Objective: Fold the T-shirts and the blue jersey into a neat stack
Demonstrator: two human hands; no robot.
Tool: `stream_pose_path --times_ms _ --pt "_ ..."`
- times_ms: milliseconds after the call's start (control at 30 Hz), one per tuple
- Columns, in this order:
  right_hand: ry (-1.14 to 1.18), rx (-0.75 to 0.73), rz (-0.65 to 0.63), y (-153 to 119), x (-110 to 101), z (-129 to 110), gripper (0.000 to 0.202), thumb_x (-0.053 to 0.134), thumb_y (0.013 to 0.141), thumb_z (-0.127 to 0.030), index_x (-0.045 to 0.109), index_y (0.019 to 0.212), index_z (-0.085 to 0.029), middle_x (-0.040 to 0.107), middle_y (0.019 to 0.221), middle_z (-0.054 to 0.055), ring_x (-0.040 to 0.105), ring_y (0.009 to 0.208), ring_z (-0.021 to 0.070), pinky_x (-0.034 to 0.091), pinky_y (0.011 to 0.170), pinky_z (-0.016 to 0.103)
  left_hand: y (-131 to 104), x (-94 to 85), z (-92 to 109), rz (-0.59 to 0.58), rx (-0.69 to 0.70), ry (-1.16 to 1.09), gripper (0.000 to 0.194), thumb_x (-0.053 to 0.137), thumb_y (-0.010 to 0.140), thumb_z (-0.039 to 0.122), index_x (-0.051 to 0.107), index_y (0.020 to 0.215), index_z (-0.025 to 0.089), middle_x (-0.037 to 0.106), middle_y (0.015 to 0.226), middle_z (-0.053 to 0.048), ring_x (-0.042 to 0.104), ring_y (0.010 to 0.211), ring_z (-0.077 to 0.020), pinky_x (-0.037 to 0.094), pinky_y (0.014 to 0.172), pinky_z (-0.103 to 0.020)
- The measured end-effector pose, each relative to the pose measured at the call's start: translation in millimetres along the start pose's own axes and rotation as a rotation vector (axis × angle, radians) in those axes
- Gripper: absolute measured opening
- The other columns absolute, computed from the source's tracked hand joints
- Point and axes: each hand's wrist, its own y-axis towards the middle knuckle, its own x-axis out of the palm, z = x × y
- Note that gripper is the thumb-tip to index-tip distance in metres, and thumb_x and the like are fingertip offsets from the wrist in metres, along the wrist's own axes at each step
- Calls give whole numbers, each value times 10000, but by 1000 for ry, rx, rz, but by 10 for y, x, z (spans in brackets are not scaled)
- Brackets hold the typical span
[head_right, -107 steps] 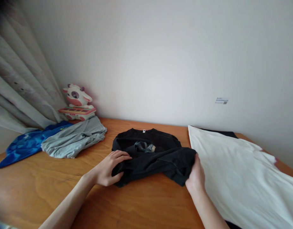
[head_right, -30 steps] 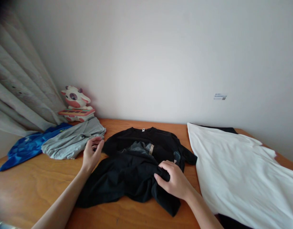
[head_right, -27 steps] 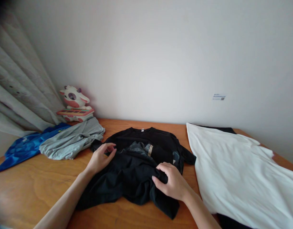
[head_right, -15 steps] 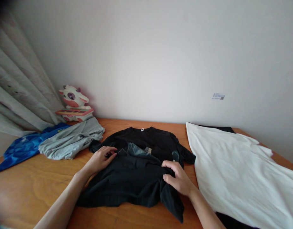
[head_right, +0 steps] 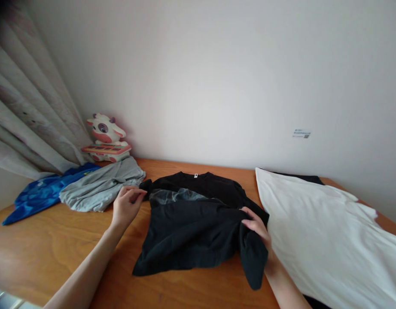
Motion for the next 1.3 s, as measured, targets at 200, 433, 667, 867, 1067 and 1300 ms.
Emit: stream_pose_path --times_ms 200,433,667,867,1067,1300 --pt "-10 87 -365 -70 102 -433 386 656 786 -589 754 911 -237 756 983 73 690 967 285 542 831 372 91 -61 -58 443 -303 -75 183 710 773 357 640 819 194 547 913 -20 598 836 -171 573 762 -322" --pt "-75 -80 -392 -30 355 -636 503 453 937 -656 620 740 -225 652 739 28 623 745 197 500 751 315 -41 36 207 184 39 -5 164 660 854 316 588 958 213 624 1041 -72 626 1044 -232 543 896 -388" --pt "-758 -306 162 215 119 -75 465 515 857 -476 595 1211 -187 645 1240 177 590 1172 355 471 981 532 -234 141 633 -856 375 -154 268 574 965 401 666 1155 237 744 1123 -63 690 1047 -210 523 961 -329" --pt "-822 -175 20 257 49 -17 471 491 855 -406 649 1233 -174 722 1137 146 678 1036 310 518 912 449 -204 109 652 -941 152 -159 366 539 956 493 757 849 219 772 836 -47 710 780 -192 525 743 -277" --pt "-557 32 7 258 -35 -220 538 419 919 -654 757 791 -256 777 806 83 728 806 268 530 721 340 -201 37 646 -1081 -244 -441 551 456 935 644 740 1076 193 698 628 -30 630 538 -171 463 502 -258" --pt "-572 -59 110 324 -4 20 624 603 752 -602 671 1188 -161 762 1055 135 715 881 274 545 848 418 -249 276 416 -437 0 -60 301 583 905 391 678 1118 201 725 1140 -106 667 1093 -271 515 1005 -444"
